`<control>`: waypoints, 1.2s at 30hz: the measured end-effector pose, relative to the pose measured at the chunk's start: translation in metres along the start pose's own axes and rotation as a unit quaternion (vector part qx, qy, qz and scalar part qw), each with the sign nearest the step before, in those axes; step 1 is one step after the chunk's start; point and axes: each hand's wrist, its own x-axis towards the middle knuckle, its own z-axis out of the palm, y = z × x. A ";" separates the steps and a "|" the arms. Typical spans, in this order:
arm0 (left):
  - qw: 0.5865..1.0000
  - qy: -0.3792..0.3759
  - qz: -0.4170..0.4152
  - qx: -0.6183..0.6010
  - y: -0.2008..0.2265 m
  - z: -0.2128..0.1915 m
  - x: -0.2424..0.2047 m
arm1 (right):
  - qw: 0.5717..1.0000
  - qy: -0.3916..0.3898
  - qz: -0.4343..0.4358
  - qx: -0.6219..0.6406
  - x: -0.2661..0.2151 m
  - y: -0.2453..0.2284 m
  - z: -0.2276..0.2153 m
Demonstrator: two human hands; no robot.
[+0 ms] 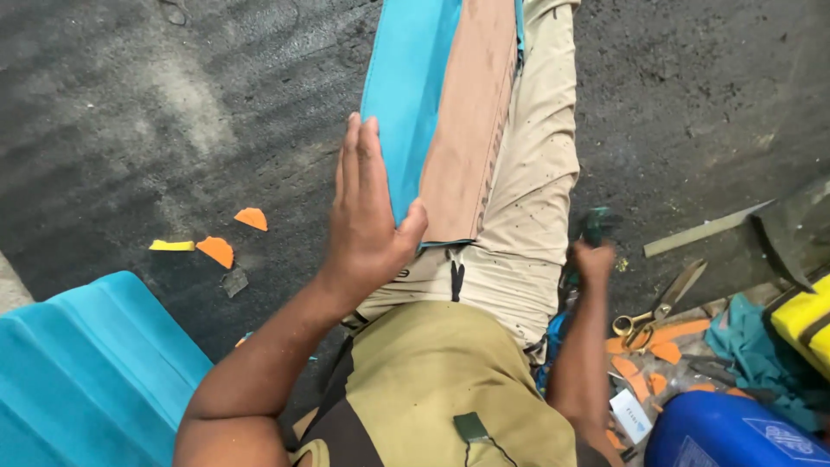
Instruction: Reupholstering a chair seat by stretching blue fabric over a wooden and foam base and securing it with a pneumatic stapler.
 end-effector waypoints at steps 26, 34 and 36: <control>1.000 0.003 0.007 0.007 0.009 0.008 -0.002 | 0.876 -0.350 -0.265 0.202 -0.184 -0.332 -0.058; 0.998 0.006 0.051 0.037 0.038 0.026 -0.040 | 0.974 -0.024 -0.149 0.168 -0.089 -0.206 -0.079; 0.994 0.007 0.093 0.063 0.051 0.032 -0.054 | 0.978 0.078 -0.087 -0.175 -0.057 -0.145 -0.059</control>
